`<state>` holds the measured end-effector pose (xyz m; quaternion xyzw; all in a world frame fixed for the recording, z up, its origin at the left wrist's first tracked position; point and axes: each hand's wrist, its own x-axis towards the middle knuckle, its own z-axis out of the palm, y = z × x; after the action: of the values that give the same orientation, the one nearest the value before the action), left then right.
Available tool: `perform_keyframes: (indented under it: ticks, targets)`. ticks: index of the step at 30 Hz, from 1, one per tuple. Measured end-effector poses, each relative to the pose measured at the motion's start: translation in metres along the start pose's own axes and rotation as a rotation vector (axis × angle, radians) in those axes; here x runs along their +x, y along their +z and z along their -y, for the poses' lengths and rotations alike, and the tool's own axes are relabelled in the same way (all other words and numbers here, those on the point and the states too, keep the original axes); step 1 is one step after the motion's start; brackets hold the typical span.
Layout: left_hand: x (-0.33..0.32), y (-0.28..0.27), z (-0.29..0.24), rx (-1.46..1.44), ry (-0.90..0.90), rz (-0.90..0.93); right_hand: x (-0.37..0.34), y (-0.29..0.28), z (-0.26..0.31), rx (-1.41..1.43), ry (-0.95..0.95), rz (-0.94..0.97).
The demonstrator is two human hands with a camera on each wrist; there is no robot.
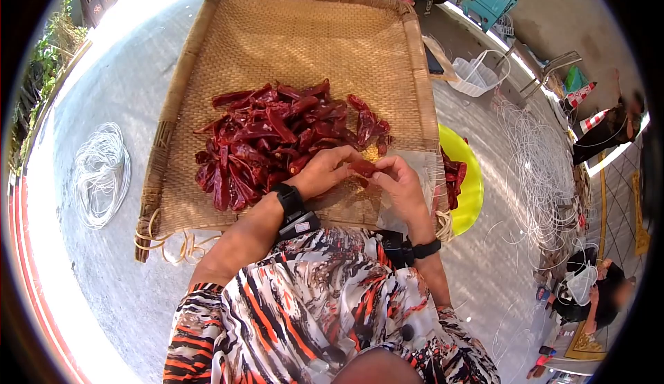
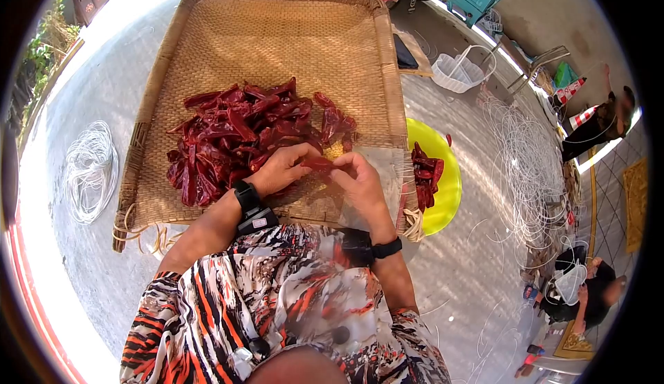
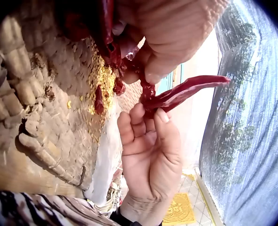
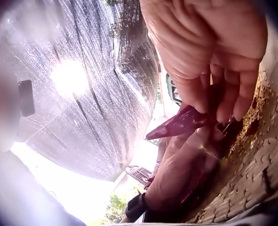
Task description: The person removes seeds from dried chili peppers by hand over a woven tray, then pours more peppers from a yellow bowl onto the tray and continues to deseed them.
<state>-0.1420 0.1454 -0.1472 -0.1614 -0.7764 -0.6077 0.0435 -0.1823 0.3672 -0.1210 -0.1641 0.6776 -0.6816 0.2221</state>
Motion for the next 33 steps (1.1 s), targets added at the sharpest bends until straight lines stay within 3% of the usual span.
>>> perform_keyframes:
  ticks: [3, 6, 7, 10, 13, 15, 17, 23, 26, 30, 33]
  targets:
    - [-0.001, -0.002, -0.011, -0.039, -0.134, -0.051, 0.000, -0.026, 0.011, -0.174, -0.099, -0.259]
    - [-0.002, -0.002, -0.005, 0.004, -0.119, -0.045, -0.004, -0.064, 0.034, -0.366, -0.332, -0.593]
    - [-0.002, -0.001, -0.002, 0.004, -0.117, -0.066, -0.005, -0.079, 0.038, -0.452, -0.315, -0.726]
    - [0.000, 0.002, 0.005, 0.040, -0.087, -0.099, -0.012, -0.103, 0.046, -1.489, -0.534, -1.050]
    - [0.000, -0.001, 0.006, 0.118, -0.057, -0.066, 0.002, -0.087, 0.040, -0.928, -0.347, -0.793]
    - [0.001, -0.001, 0.002, 0.122, -0.089, -0.035, 0.013, -0.063, 0.028, -0.948, -0.280, -0.502]
    - [0.000, -0.001, 0.002, 0.114, -0.076, -0.030, 0.021, -0.027, 0.029, -1.061, -0.192, -0.362]
    - [-0.001, 0.000, 0.005, 0.035, -0.089, -0.010, 0.050, -0.008, 0.001, -1.104, -0.267, -0.283]
    - [-0.001, -0.003, -0.005, 0.005, -0.123, 0.000, 0.044, -0.008, 0.010, -1.000, -0.162, -0.308]
    - [0.000, -0.006, -0.021, 0.006, -0.211, 0.024, 0.023, -0.009, 0.033, -0.700, -0.045, -0.039]
    - [0.001, -0.001, 0.003, 0.129, 0.025, -0.021, 0.008, -0.009, 0.034, -0.540, -0.096, 0.158]
